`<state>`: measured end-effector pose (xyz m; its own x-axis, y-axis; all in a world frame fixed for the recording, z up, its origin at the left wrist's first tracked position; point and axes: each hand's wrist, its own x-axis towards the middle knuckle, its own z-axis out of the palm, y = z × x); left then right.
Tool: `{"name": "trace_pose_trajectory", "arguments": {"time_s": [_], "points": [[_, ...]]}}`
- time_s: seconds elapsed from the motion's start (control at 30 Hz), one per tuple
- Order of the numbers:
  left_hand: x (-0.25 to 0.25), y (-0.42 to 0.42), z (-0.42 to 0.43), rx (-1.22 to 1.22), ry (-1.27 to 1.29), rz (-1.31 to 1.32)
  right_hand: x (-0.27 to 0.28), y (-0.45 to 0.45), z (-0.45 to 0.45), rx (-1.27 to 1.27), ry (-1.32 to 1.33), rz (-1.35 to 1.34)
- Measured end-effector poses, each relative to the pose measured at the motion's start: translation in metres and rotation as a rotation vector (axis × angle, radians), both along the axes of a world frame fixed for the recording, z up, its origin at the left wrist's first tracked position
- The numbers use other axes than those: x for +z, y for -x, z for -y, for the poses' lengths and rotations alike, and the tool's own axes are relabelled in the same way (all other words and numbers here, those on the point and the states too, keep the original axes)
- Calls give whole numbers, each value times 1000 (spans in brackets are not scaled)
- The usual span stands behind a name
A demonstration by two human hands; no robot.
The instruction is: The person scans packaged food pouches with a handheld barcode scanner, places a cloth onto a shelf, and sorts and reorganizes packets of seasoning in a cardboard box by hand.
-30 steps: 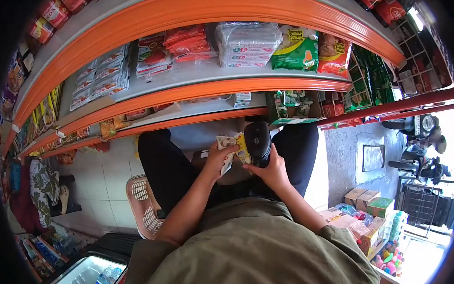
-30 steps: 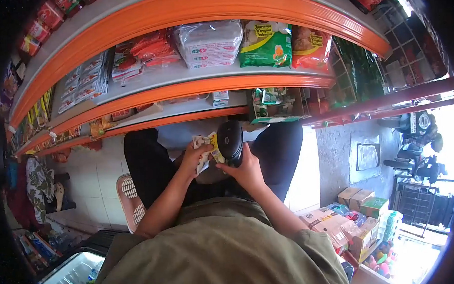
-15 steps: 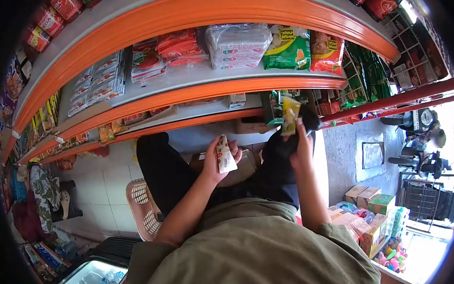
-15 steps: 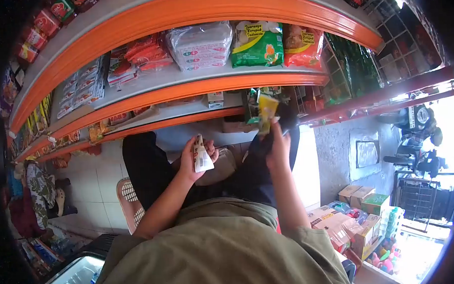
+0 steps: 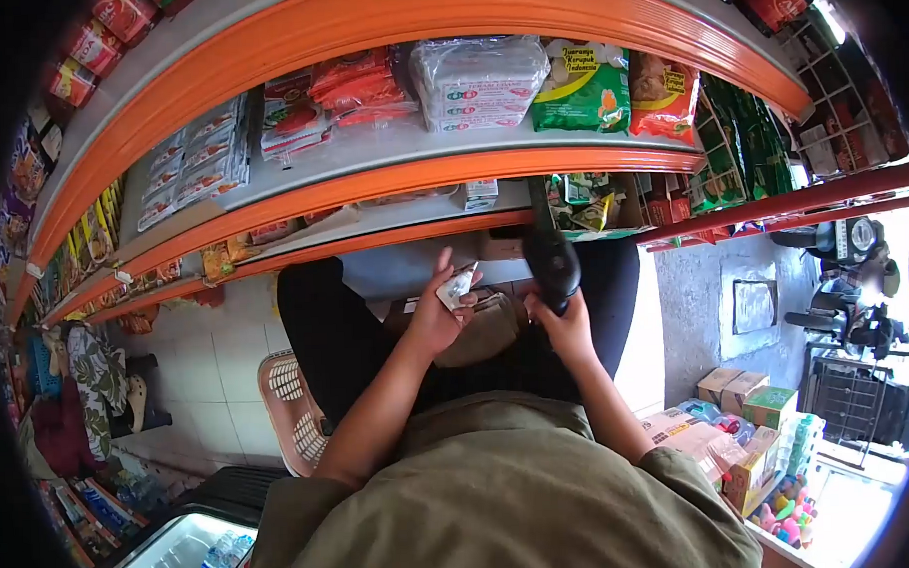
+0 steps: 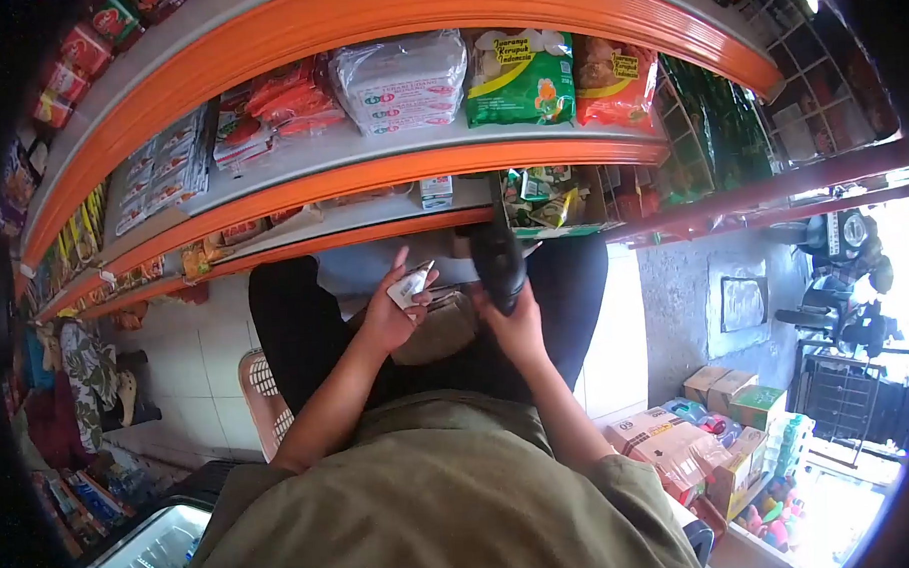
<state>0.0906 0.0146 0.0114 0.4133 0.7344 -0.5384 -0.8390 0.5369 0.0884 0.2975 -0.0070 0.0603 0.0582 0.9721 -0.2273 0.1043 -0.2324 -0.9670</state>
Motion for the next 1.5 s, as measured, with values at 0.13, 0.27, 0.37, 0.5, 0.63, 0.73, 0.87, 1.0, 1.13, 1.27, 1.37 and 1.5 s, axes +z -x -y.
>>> {"name": "trace_pose_trajectory", "arguments": {"time_s": [0.13,0.27,0.37,0.5,0.63,0.73,0.87,1.0,1.13,1.27,1.37,1.5], "points": [[1,4,-2,-79,-126,240,28,5,2,329,-78,229],[12,-6,-4,96,-28,-38,48,21,15,567,-53,234],[1,5,-4,33,-197,67,57,32,26,591,-9,227],[-7,8,-6,-33,-306,178,67,38,31,547,-4,228],[-3,5,-4,27,-182,8,66,37,29,531,-69,244],[-1,4,-2,4,-216,7,50,36,28,499,-118,291],[13,-9,0,-14,-528,-248,52,41,24,330,289,164],[15,-23,5,-151,-475,-611,23,35,30,118,4,253],[25,-47,-8,-303,-711,-922,41,19,27,-175,-62,62],[64,-97,-54,-213,-1282,-1289,32,-26,20,-430,-148,-127],[110,-141,-87,-42,-1416,-1472,44,-61,17,-546,-117,-22],[108,-188,-126,-149,-1463,-1660,47,-98,18,-686,-164,-29]]}}
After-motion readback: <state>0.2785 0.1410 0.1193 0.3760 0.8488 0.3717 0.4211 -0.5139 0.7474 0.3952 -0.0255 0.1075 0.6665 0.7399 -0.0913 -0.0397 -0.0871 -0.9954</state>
